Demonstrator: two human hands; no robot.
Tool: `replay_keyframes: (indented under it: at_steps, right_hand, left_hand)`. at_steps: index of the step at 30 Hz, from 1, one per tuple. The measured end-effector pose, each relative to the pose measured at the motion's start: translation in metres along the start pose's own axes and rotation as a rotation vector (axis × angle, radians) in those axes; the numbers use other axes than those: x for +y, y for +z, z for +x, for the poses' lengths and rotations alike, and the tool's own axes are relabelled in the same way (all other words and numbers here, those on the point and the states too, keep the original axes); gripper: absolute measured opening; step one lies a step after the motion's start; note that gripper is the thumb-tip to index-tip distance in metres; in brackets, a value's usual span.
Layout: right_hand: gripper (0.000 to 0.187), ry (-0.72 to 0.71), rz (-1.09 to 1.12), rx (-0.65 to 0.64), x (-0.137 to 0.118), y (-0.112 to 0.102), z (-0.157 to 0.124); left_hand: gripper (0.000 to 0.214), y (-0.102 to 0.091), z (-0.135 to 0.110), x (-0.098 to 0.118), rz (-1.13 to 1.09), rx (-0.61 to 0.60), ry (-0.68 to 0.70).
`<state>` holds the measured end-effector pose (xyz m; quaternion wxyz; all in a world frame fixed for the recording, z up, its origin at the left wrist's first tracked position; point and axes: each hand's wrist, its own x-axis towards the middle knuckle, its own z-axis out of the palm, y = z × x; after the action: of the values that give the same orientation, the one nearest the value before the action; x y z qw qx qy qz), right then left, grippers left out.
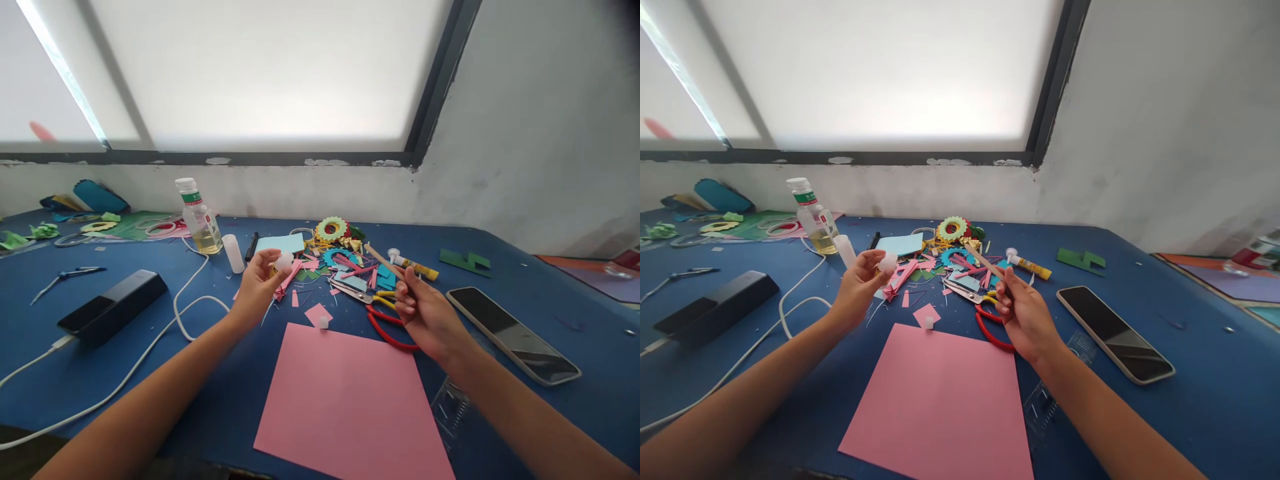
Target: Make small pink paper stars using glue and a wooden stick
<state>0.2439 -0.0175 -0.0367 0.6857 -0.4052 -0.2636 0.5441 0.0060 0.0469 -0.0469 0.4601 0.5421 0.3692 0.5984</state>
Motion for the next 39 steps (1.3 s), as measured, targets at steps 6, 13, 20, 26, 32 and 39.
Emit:
replay_keyframes:
  at_steps: [6, 13, 20, 26, 32, 39]
  right_hand:
    - [0.032, -0.124, -0.12, 0.105, 0.0, -0.017, 0.018]
    - [0.033, -0.215, -0.217, 0.138, -0.004, -0.027, 0.027]
    - [0.027, -0.226, -0.389, -0.014, 0.0, -0.016, 0.014]
    - [0.02, -0.269, -0.574, -0.083, -0.003, -0.005, -0.003]
    - [0.014, -0.365, -0.64, -0.017, -0.002, -0.003, -0.012]
    - [0.016, -0.484, -0.648, 0.001, -0.002, -0.002, -0.024]
  left_hand:
    - [0.038, -0.015, 0.013, -0.007, 0.096, -0.02, -0.044]
    - [0.044, -0.021, 0.018, -0.005, 0.21, -0.15, -0.051]
    - [0.036, -0.012, 0.004, -0.019, 0.45, -0.262, 0.014]
    - [0.053, -0.014, 0.005, -0.01, 0.624, -0.202, 0.178]
    - [0.018, -0.004, -0.015, 0.02, 0.707, -0.259, 0.369]
    - [0.024, 0.018, -0.037, -0.003, 0.924, -0.556, 0.312]
